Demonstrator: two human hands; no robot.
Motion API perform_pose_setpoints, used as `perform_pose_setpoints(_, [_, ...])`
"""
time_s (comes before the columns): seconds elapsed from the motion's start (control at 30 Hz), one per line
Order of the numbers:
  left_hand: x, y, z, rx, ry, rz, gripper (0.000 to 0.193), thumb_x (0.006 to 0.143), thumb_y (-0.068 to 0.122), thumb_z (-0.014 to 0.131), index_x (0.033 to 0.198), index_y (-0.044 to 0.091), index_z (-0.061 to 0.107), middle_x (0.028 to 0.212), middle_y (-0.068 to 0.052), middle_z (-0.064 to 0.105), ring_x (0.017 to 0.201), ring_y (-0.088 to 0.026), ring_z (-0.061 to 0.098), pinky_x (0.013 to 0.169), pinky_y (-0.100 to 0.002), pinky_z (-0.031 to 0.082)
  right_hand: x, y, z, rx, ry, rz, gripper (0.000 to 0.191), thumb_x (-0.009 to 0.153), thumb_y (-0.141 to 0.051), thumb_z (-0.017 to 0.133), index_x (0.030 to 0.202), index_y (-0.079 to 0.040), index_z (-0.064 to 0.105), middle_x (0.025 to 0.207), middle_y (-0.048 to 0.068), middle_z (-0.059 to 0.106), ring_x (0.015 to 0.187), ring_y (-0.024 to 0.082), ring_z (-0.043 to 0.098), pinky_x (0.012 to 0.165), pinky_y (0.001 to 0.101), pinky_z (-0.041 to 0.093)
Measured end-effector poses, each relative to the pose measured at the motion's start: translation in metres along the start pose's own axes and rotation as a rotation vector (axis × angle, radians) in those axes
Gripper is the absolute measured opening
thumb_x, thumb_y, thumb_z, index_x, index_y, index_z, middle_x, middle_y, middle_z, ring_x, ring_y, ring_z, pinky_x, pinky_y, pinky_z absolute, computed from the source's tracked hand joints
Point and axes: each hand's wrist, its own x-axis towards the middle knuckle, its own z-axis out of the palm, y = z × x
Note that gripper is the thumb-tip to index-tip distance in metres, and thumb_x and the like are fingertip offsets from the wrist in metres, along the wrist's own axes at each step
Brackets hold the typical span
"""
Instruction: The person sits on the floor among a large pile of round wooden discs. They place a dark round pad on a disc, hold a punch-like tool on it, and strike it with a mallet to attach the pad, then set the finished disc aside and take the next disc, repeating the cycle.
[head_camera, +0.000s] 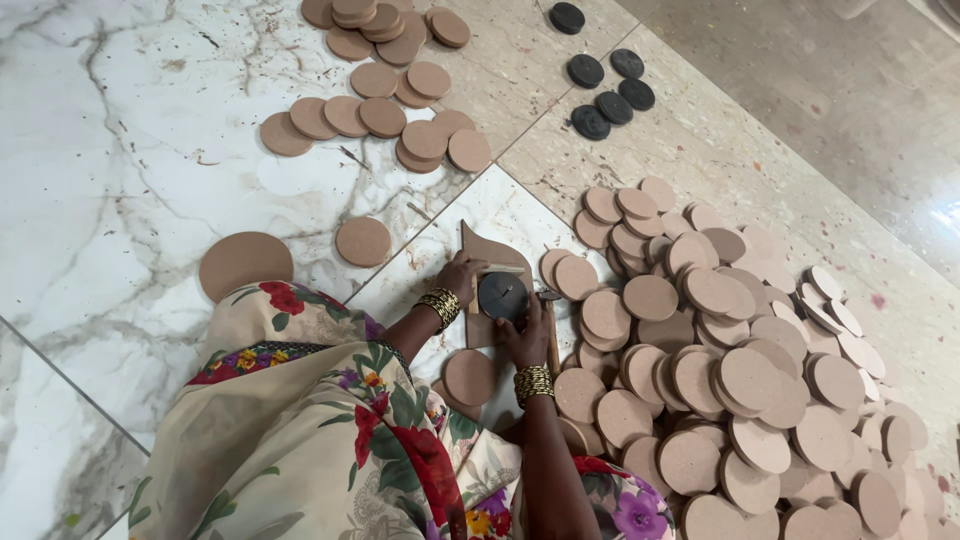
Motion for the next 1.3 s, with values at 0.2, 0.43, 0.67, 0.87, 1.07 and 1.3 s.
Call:
perform_pose_setpoints(0.2, [-0.002, 0.001, 0.001, -0.001, 0.001, 0.003, 0.057, 0.078, -0.006, 0.064, 0.126, 0.024, 0.068, 0.132, -0.016, 0.054, 0.117, -0.036, 0.062, 0.102, -0.043, 0.053, -0.006, 0.004, 0.006, -0.341, 0.107, -0.380, 0.082, 0.074, -0.025, 0.086, 0.145, -0.006, 0.048, 0.136, 0.027, 0.052, 0.120, 0.046, 0.051, 0.102, 0.0528, 0.043])
perform_pose_setpoints(0.43, [0.002, 0.004, 0.003, 0.028, -0.053, -0.040, 0.060, 0.080, -0.007, 0.063, 0.130, 0.026, 0.066, 0.133, -0.014, 0.053, 0.117, -0.036, 0.061, 0.103, -0.044, 0.051, -0.018, -0.022, 0.011, -0.380, 0.116, -0.200, 0.073, 0.081, -0.042, 0.084, 0.130, 0.001, 0.051, 0.123, 0.024, 0.054, 0.116, 0.043, 0.053, 0.099, 0.0508, 0.047])
perform_pose_setpoints(0.67, [0.002, 0.001, 0.002, 0.025, -0.039, 0.006, 0.058, 0.081, -0.007, 0.063, 0.128, 0.025, 0.068, 0.132, -0.016, 0.055, 0.117, -0.036, 0.062, 0.103, -0.043, 0.052, -0.004, -0.053, -0.013, -0.446, 0.184, -0.322, 0.055, 0.088, -0.034, 0.081, 0.124, 0.000, 0.058, 0.136, 0.027, 0.050, 0.124, 0.046, 0.049, 0.103, 0.0522, 0.044])
perform_pose_setpoints(0.87, [0.002, 0.000, 0.000, 0.016, -0.036, -0.010, 0.055, 0.082, -0.008, 0.062, 0.127, 0.024, 0.069, 0.132, -0.015, 0.056, 0.117, -0.034, 0.063, 0.102, -0.043, 0.053, -0.001, -0.074, -0.021, -0.033, 0.089, -0.420, 0.037, 0.090, -0.016, 0.071, 0.127, -0.015, 0.069, 0.132, 0.017, 0.062, 0.119, 0.036, 0.059, 0.092, 0.0431, 0.053])
perform_pose_setpoints(1.07, [0.005, -0.001, 0.001, -0.023, -0.015, 0.015, 0.050, 0.082, -0.006, 0.063, 0.123, 0.022, 0.071, 0.128, -0.015, 0.058, 0.113, -0.033, 0.065, 0.100, -0.042, 0.055, 0.009, -0.067, -0.018, 0.015, 0.139, -0.120, 0.015, 0.099, -0.017, 0.066, 0.112, -0.015, 0.073, 0.101, 0.006, 0.076, 0.094, 0.026, 0.074, 0.080, 0.0390, 0.057])
perform_pose_setpoints(1.3, [0.005, 0.001, 0.002, -0.036, 0.026, 0.044, 0.043, 0.085, -0.003, 0.065, 0.120, 0.021, 0.073, 0.124, -0.015, 0.059, 0.110, -0.034, 0.066, 0.097, -0.043, 0.055, 0.010, -0.054, -0.031, -0.167, -0.061, -0.327, 0.076, 0.074, -0.002, 0.075, 0.144, -0.011, 0.049, 0.131, 0.021, 0.059, 0.122, 0.043, 0.054, 0.105, 0.0511, 0.044])
